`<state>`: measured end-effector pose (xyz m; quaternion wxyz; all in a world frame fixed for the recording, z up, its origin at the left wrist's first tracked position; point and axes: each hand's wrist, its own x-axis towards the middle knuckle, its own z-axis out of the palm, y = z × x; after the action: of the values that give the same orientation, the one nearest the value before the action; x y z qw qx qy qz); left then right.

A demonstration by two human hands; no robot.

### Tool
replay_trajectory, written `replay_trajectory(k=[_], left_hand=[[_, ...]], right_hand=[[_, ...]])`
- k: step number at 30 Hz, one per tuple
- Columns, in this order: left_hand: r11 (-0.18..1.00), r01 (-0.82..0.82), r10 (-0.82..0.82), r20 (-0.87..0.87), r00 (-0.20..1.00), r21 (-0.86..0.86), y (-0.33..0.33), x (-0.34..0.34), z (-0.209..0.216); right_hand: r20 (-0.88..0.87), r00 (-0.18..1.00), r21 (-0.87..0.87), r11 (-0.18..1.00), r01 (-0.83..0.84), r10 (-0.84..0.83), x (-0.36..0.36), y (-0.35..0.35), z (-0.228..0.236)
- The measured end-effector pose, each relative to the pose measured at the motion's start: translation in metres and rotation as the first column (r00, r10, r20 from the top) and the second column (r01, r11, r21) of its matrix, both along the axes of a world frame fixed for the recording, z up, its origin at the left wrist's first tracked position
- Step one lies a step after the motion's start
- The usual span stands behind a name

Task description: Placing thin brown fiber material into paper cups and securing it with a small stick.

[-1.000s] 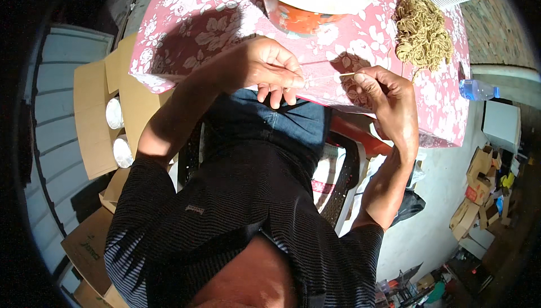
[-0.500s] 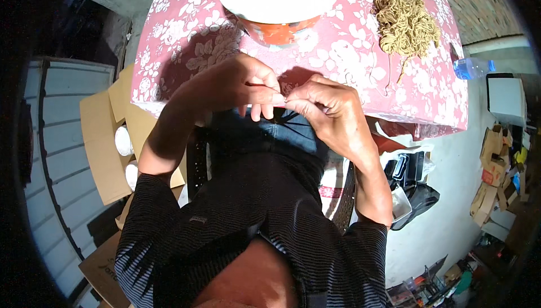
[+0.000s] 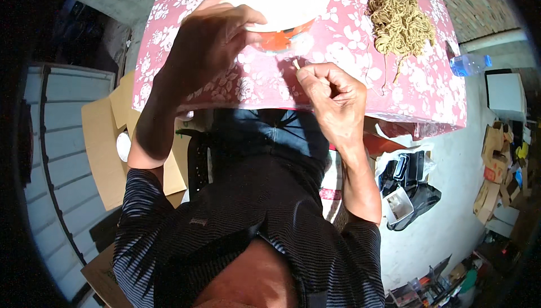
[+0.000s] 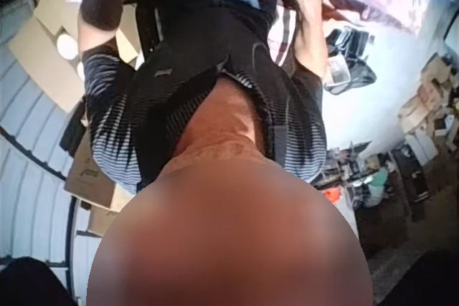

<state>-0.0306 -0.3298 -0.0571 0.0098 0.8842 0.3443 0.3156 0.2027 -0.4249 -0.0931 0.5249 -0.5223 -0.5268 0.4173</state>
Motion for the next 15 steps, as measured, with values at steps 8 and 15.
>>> replay_trajectory(k=[8, 15], left_hand=[[0.984, 0.004, 0.007, 0.056, 0.998, -0.177, -0.008, 0.011, 0.011], [0.981, 0.021, -0.007, 0.073, 0.997, -0.192, -0.011, 0.011, 0.010]], right_hand=[[0.104, 0.992, 0.245, 0.968, 0.046, -0.073, -0.014, 0.010, 0.002], [0.098, 0.994, 0.208, 0.978, 0.028, -0.049, -0.019, 0.019, 0.002]])
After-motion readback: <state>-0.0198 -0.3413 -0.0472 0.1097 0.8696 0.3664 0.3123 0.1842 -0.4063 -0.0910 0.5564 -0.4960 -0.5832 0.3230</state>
